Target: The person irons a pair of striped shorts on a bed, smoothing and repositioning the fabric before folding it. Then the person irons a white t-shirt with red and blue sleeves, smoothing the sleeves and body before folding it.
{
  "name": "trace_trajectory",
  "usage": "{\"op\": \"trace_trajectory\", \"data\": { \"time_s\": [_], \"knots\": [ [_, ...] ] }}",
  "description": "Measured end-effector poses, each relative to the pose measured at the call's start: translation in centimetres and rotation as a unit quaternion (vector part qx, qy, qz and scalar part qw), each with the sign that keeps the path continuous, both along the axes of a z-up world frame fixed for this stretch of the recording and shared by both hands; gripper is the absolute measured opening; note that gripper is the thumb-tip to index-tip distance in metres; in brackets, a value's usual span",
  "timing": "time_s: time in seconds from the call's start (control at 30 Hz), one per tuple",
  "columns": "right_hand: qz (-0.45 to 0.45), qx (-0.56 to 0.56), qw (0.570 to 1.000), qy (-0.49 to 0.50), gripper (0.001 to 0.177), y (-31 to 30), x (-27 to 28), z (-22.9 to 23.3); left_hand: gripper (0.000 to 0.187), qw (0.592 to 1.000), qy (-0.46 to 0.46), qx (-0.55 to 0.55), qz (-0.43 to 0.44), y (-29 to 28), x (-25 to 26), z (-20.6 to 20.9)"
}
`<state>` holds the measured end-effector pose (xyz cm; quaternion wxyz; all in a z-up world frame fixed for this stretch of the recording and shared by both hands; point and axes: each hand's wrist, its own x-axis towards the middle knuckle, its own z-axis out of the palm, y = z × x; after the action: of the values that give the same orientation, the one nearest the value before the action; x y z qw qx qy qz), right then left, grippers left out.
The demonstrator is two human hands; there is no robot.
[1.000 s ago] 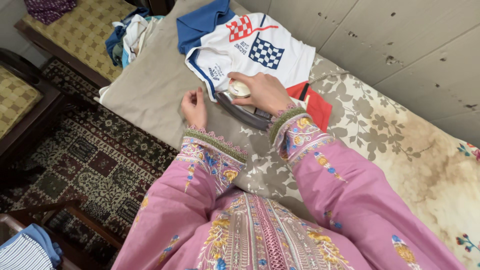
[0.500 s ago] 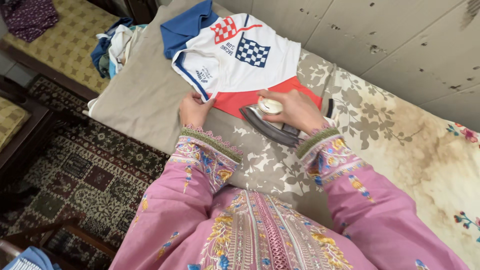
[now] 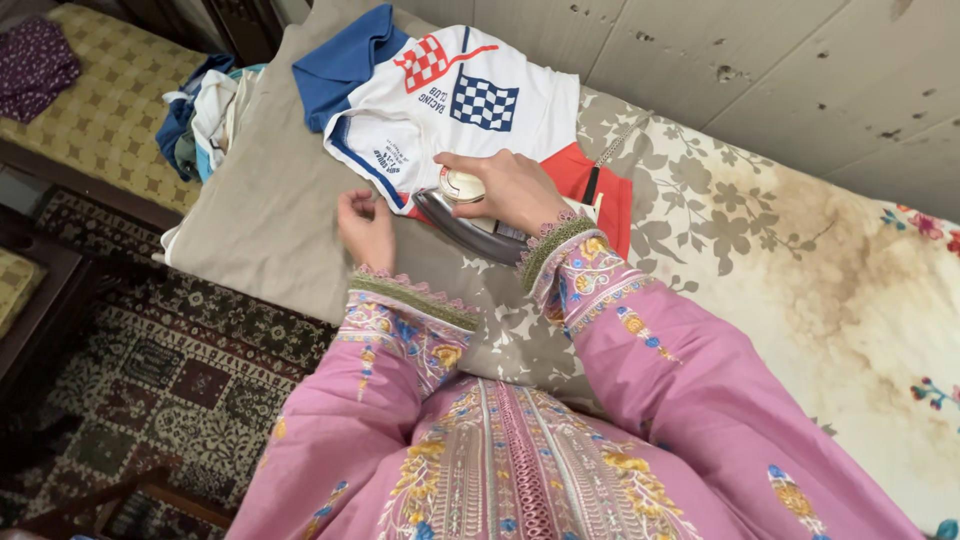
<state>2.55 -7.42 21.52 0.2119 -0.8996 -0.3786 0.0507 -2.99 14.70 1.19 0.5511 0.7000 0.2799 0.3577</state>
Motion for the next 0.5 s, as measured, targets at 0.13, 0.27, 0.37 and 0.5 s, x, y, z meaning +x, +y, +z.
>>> {"op": "trace_trajectory", "data": {
  "time_s": [0.13,0.27,0.37,0.5],
  "knots": [
    [-0.041,0.025,0.999,0.018,0.069,-2.4,-0.5,-0.3,0.021,0.993,-0.015,0.100,-0.059,-4.1,0.0,4.3],
    [-0.177,-0.016,0.984,0.028,0.070,-7.1,-1.6,-0.6,0.027,0.959,-0.012,0.222,-0.176,-7.9,0.9,6.5],
    [-0.288,-0.005,0.958,0.008,0.071,-9.8,-2.0,-0.9,0.039,0.894,0.040,0.353,-0.274,-10.5,1.5,6.3],
    [-0.417,-0.001,0.909,0.007,0.077,-10.2,-1.2,-1.5,0.065,0.814,0.141,0.478,-0.298,-12.3,0.7,5.6]
  ]
}}
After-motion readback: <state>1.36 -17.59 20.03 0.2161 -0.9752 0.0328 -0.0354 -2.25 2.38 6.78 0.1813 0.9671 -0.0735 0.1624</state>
